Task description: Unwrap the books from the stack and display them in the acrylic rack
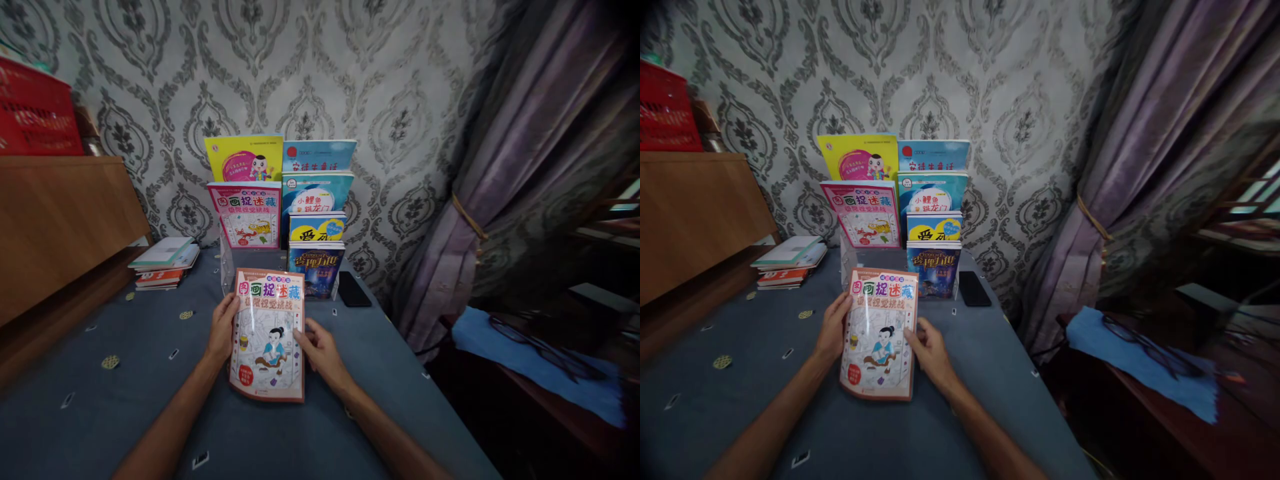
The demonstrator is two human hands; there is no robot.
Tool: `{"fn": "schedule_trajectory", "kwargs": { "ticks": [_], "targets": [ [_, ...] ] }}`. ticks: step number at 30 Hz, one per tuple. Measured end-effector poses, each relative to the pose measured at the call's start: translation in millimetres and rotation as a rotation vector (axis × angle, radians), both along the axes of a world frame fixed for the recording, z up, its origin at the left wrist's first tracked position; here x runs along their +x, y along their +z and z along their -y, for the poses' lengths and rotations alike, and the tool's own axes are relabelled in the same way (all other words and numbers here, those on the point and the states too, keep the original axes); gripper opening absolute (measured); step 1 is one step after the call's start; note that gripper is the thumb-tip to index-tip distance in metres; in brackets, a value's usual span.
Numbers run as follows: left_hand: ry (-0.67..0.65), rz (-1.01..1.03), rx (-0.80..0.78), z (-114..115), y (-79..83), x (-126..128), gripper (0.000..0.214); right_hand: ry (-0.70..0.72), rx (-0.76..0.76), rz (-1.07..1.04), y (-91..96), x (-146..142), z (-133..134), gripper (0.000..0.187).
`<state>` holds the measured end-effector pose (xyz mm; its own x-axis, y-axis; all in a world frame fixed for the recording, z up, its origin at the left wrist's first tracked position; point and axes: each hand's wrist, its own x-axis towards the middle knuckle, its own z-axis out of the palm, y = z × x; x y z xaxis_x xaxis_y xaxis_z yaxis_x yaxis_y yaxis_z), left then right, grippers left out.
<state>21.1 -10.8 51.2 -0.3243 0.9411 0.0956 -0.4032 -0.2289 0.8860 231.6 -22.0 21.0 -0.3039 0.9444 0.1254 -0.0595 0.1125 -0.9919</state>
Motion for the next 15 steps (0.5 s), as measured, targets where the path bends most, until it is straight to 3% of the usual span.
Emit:
{"fn": "schedule_trajectory", "kwargs": {
  "ticks": [8,15],
  "targets": [
    [-0.122,-0.141,0.081,11,7.9,3,0.054,-0.030,0.062,-0.031,8.5,1,-1,0.053],
    [-0.078,-0.327,0.169,6,21.0,-7,0.058,-0.085,0.257,0.028,22.8,1,-4,0.038]
  ]
}}
